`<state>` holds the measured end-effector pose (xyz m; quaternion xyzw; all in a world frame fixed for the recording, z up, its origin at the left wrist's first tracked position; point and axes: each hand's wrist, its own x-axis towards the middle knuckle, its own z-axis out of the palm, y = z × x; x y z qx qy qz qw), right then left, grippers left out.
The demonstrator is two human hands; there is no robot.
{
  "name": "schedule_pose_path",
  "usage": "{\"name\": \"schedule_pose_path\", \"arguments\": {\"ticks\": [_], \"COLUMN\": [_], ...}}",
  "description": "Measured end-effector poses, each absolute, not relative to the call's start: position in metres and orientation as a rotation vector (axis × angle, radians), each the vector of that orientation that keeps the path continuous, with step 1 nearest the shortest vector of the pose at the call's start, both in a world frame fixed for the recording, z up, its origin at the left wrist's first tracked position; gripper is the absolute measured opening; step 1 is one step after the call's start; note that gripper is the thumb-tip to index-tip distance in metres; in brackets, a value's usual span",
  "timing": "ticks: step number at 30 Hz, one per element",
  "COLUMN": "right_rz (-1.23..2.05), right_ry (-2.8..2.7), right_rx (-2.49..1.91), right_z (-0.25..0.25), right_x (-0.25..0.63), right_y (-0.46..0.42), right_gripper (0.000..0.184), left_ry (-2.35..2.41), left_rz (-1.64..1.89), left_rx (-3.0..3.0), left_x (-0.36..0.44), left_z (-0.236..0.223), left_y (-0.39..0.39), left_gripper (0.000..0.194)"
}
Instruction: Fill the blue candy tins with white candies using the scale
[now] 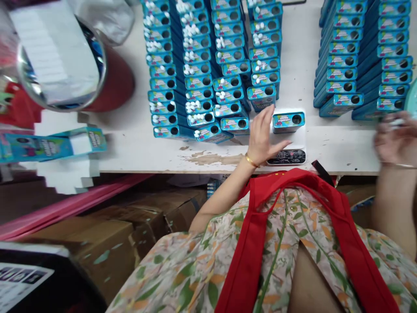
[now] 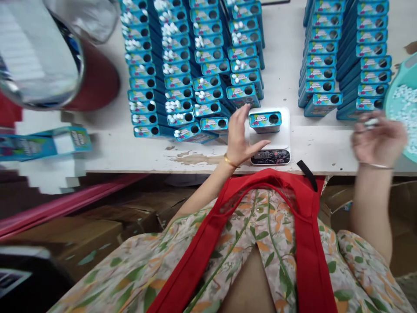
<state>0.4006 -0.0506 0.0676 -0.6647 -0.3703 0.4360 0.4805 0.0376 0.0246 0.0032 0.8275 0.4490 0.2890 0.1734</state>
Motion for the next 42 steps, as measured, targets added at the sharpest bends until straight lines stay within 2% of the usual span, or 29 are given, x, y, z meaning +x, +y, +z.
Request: {"name": "schedule_pose_path", "arguments": {"ticks": [1,5,7,10,13,18,27,32,37,42], "right_rz": [1.148,1.618,1.676,1.632,1.630,1.623,1.639,1.659,1.711,1.714], "right_ry": [-0.641,-0.217,-0.126,-0.031,0.018,-0.025,-0.015,-0.161,-0.011,0.027], "right_rx": [-1.483,-1.247,-1.120,-1.024,-1.048,-0.995,-1.070,-0.967,-1.012,-0.973], "right_z": [0.061,0.040,0.037,0.039,0.044,0.052,0.055,0.067,0.059,0.050], "right_x": [0.372,0.277,0.250,0.233,0.228,0.225,0.218,0.219,0.217,0.223], "right_y": [-0.049,-0.043,-0.042,-0.041,-0.038,-0.041,-0.040,-0.047,-0.038,-0.035], "right_gripper": [0.019,0.035,0.037,0.027,0.018,0.013,0.015,0.019,0.013,0.017], "left_ry": [1.221,1.046,1.010,1.001,0.990,0.978,0.997,0.995,0.985,0.877], "left_rz": [0.789,0.653,0.614,0.614,0.599,0.630,0.562,0.605,0.510,0.734], "left_rx": [2.370,2.508,2.583,2.686,2.779,2.805,2.850,2.814,2.819,2.776], "left_x": [0.046,0.060,0.059,0.056,0.053,0.042,0.037,0.029,0.029,0.037], "left_z": [0.007,0.024,0.033,0.037,0.035,0.045,0.037,0.048,0.041,0.035], "left_y": [0.033,0.044,0.040,0.037,0.037,0.029,0.031,0.027,0.031,0.046], "left_gripper": [0.078,0.047,0.039,0.031,0.029,0.023,0.023,0.021,0.022,0.027]}}
